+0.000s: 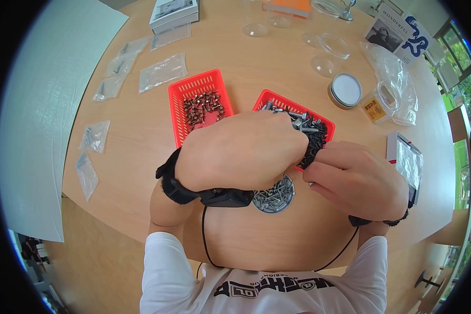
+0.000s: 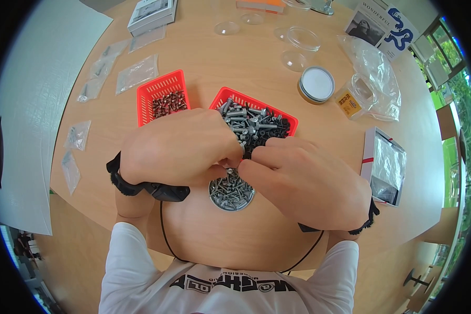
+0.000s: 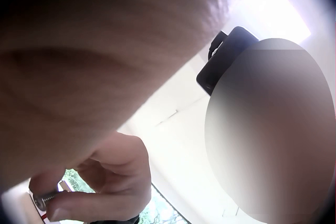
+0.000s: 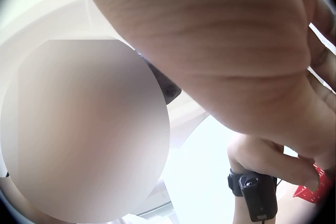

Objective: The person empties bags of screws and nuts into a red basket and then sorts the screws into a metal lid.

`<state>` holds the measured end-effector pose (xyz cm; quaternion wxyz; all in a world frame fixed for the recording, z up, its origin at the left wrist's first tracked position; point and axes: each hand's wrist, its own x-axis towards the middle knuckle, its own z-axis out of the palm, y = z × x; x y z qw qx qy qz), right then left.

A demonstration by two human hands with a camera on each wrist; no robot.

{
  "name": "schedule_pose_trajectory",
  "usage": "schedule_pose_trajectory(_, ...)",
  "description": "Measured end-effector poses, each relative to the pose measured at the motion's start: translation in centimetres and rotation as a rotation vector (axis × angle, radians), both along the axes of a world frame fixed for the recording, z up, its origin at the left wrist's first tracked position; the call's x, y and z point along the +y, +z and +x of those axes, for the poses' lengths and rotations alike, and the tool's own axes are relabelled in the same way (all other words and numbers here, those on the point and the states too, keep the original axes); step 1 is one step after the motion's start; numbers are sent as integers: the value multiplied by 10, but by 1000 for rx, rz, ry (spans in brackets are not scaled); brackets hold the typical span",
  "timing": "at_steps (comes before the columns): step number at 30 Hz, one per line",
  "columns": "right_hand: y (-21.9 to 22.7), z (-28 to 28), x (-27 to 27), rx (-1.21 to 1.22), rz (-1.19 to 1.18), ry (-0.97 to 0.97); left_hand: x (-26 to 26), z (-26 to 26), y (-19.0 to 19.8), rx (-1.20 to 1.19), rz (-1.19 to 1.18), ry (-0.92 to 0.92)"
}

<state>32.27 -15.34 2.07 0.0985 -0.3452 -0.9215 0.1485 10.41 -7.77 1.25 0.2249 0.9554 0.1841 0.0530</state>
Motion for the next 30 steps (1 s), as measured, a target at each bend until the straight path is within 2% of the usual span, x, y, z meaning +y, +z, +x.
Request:
schedule_pose_trajectory(1,1,0,0,-5,4,13,0,-2,-1,-33,26,16)
schedule_pose_trajectory(4,4,-4,-1,-46,-17,52,2,-2,12,174,10,95)
schedule_pose_trajectory(7,-1,-10,1,-19,-21,77,2,-5,29,248,-74,191)
schedule_pose_trajectory(10,-6,-15,3,-83,-122,79,2,-12,30,191,13,260)
schedule_pose_trajectory(13,-10,-9,9,22,4,32,6,-16,22,133,69,266)
schedule_pose_trajectory(17,0,7,20,66,-3,-47,8,-8,20,221,54,260)
schedule_pose_trajectory(19,2,17,26,130,17,-94,6,-6,14,183,100,249)
schedule_pose_trajectory(22,1,27,39,169,-63,-239,15,-4,-6,-142,232,235)
schedule_pose_trajectory(25,-14,31,56,192,4,-266,32,1,-21,-64,181,318)
schedule_pose_trajectory(30,-49,25,82,171,44,-208,52,17,-45,66,178,367)
